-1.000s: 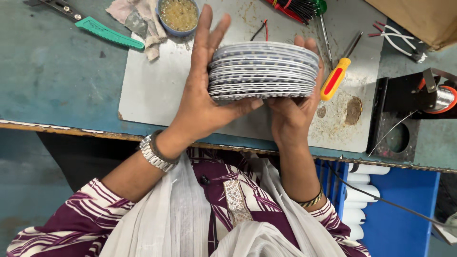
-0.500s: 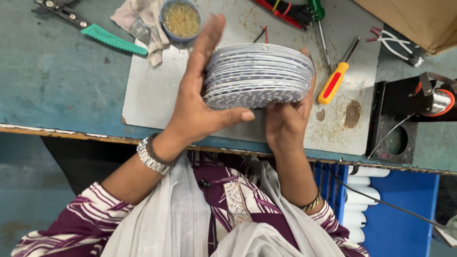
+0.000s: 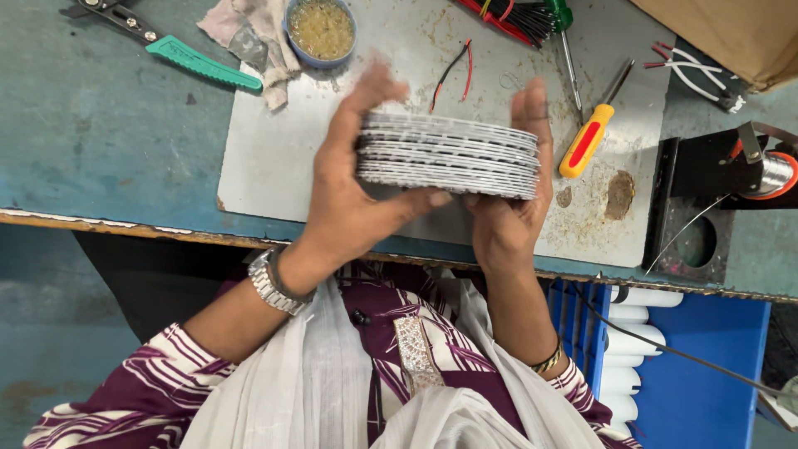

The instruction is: The person solders wires to circular LED modules using a soldering iron and solder wire. They repeatedly pick up modules, apply solder to connection points, and stack the finished units on the workbench.

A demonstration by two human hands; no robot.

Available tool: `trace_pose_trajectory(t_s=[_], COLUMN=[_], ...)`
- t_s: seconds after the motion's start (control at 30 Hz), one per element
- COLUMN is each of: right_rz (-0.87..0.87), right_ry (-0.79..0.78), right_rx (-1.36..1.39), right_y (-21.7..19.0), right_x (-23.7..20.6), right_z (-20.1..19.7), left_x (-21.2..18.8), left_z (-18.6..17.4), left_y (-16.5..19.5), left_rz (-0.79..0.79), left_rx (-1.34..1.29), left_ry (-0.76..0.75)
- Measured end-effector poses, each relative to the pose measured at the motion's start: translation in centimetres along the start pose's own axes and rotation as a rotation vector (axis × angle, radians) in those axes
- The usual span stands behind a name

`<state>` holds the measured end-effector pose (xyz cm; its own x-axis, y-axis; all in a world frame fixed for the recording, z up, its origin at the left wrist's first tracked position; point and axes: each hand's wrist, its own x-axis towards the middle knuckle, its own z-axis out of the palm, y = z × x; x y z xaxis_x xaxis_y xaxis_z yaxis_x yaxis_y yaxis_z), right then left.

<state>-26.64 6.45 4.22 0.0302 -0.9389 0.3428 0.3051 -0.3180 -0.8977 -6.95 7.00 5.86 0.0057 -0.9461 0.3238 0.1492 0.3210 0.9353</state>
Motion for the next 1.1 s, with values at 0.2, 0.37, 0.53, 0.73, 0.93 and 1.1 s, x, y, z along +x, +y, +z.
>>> trace_pose_trajectory(t_s=[0.2, 0.37, 0.53, 0.73, 0.93, 1.1], right_rz=[0.059, 0.050, 0.100, 0.372, 0.380, 0.229], right_ry=[-0.005, -0.040, -0.017, 0.082, 0.229, 0.401], right_rx=[0.112, 0.158, 0.208, 0.103, 0.316, 0.378], right_y=[0.5, 0.8, 1.3, -0.7, -3.6, -8.5], right_x=[-0.1, 0.4, 0.2, -0.7, -3.4, -5.2], right_z=[-0.5, -0.7, -2.2, -3.8, -2.4, -5.2], left_x=[1.0, 1.1, 1.3, 2.3, 4.1, 5.2], left_z=[-1.6, -3.3, -3.1, -2.1, 1.4, 4.9], left_y=[0.6, -0.3, -0.4, 1.4, 4.4, 8.3], left_rz=[0.359, 0.162, 0.268, 0.026, -0.199, -0.083], left_rx=[0.238, 0.447, 0.432, 0.250, 0.321, 0.103], left_ry=[-0.135, -0.268, -0.204, -0.170, -0.290, -0.612])
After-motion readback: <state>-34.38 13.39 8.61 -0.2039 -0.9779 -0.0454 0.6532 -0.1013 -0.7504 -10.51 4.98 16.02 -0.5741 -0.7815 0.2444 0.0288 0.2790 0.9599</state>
